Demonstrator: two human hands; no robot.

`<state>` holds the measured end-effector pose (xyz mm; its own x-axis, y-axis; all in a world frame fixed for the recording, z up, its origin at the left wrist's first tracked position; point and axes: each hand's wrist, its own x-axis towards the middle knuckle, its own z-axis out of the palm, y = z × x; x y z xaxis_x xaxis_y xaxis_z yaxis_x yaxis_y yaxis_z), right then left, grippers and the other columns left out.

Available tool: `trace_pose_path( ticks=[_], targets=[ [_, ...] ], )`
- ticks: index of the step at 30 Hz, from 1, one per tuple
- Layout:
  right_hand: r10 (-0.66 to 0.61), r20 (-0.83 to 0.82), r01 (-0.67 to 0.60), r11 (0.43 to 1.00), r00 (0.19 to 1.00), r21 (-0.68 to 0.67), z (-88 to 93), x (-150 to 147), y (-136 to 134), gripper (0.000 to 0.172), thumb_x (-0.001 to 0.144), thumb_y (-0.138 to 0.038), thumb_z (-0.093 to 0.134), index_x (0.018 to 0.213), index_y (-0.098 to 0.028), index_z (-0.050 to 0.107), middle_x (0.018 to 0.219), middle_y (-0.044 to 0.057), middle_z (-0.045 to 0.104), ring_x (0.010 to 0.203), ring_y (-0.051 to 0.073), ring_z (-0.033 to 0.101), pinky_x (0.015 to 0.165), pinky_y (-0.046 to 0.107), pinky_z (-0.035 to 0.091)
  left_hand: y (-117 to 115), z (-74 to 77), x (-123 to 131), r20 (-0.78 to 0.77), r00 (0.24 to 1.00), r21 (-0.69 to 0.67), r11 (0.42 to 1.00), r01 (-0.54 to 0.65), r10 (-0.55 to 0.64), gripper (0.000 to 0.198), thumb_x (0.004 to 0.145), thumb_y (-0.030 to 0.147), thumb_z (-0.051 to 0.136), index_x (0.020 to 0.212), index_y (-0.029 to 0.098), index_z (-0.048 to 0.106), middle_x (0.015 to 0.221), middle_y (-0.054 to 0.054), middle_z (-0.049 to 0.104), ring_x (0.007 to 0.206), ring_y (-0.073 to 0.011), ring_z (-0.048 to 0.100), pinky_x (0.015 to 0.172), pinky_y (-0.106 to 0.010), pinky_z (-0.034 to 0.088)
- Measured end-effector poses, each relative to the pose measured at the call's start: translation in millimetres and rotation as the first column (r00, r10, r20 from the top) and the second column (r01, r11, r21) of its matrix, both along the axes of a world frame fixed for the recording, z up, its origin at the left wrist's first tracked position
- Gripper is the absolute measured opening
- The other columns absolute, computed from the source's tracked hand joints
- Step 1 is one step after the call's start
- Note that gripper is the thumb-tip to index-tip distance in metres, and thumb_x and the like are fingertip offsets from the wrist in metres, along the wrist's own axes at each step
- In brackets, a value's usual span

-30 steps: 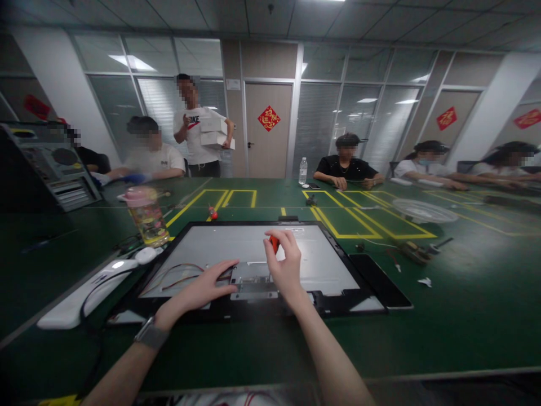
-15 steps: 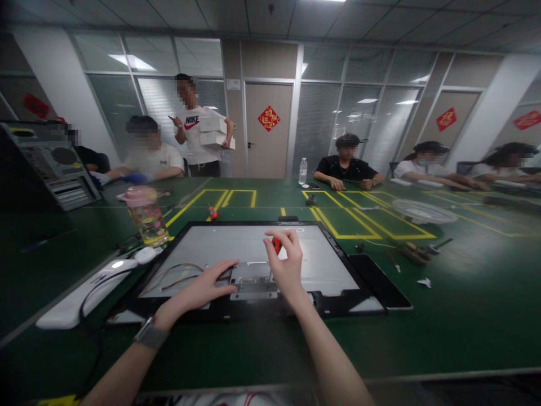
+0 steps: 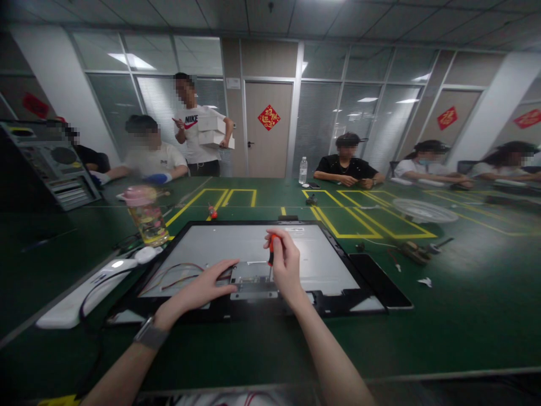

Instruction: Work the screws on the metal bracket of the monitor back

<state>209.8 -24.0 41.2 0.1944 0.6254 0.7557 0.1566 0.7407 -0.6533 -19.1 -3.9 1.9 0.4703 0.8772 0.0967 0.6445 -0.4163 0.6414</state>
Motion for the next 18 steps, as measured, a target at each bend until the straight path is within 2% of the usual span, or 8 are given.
trace_pose_path(
  ticks=[3, 7, 11, 14, 18],
  targets=[
    [0.066, -0.061, -0.068, 0.997, 0.996, -0.028, -0.2, 1, 2, 0.017, 0.096, -0.03, 0.053, 0.095, -0.023, 0.069, 0.085, 0.004, 0.066, 0.076, 0.017, 0.062, 0.069, 0.032, 0.05, 0, -0.1, 0, -0.017, 1.0, -0.001, 1.0, 0.005, -0.005, 0.066, 0.083, 0.043, 0.064, 0.144, 0.023, 0.048, 0.152, -0.008, 0.048, 0.138, -0.0268, 0.045, 0.116, -0.037, 0.031],
    [0.153, -0.169, -0.169, 0.982, 0.974, -0.088, -0.3, 6, 9, 0.014, 0.085, -0.035, 0.069, 0.081, -0.023, 0.071, 0.088, 0.003, 0.063, 0.081, 0.018, 0.062, 0.069, 0.031, 0.051, 0, 0.0, 0, -0.009, 1.0, 0.005, 1.0, 0.014, -0.014, 0.065, 0.083, 0.043, 0.064, 0.143, 0.023, 0.048, 0.152, -0.008, 0.048, 0.138, -0.027, 0.046, 0.116, -0.037, 0.032],
    [0.271, -0.224, -0.312, 0.935, 0.936, -0.17, 1.1, 8, 11, 0.022, 0.09, -0.042, 0.061, 0.096, -0.022, 0.07, 0.081, 0.005, 0.067, 0.075, 0.019, 0.065, 0.067, 0.033, 0.054, 0, -0.7, -1, -0.008, 1.0, 0.009, 1.0, 0.017, -0.017, 0.066, 0.083, 0.043, 0.065, 0.144, 0.023, 0.048, 0.152, -0.008, 0.048, 0.138, -0.0272, 0.046, 0.116, -0.038, 0.031],
    [0.291, -0.254, -0.336, 0.929, 0.922, -0.156, 1.8, 7, 11, 0.023, 0.093, -0.043, 0.057, 0.096, -0.022, 0.067, 0.082, 0.005, 0.069, 0.073, 0.019, 0.066, 0.066, 0.034, 0.055, 0, 0.0, 0, -0.008, 1.0, 0.006, 1.0, 0.013, -0.013, 0.065, 0.083, 0.042, 0.065, 0.143, 0.024, 0.048, 0.152, -0.008, 0.048, 0.138, -0.0271, 0.046, 0.116, -0.038, 0.031],
    [0.232, -0.248, -0.27, 0.954, 0.941, -0.131, -0.1, 6, 12, 0.019, 0.088, -0.042, 0.065, 0.085, -0.023, 0.067, 0.08, 0.002, 0.066, 0.073, 0.018, 0.065, 0.069, 0.033, 0.056, -1, 1.7, 1, -0.005, 1.0, -0.01, 1.0, 0.008, -0.008, 0.066, 0.082, 0.04, 0.065, 0.143, 0.022, 0.048, 0.152, -0.009, 0.048, 0.138, -0.0268, 0.045, 0.116, -0.036, 0.031]
  ],
)
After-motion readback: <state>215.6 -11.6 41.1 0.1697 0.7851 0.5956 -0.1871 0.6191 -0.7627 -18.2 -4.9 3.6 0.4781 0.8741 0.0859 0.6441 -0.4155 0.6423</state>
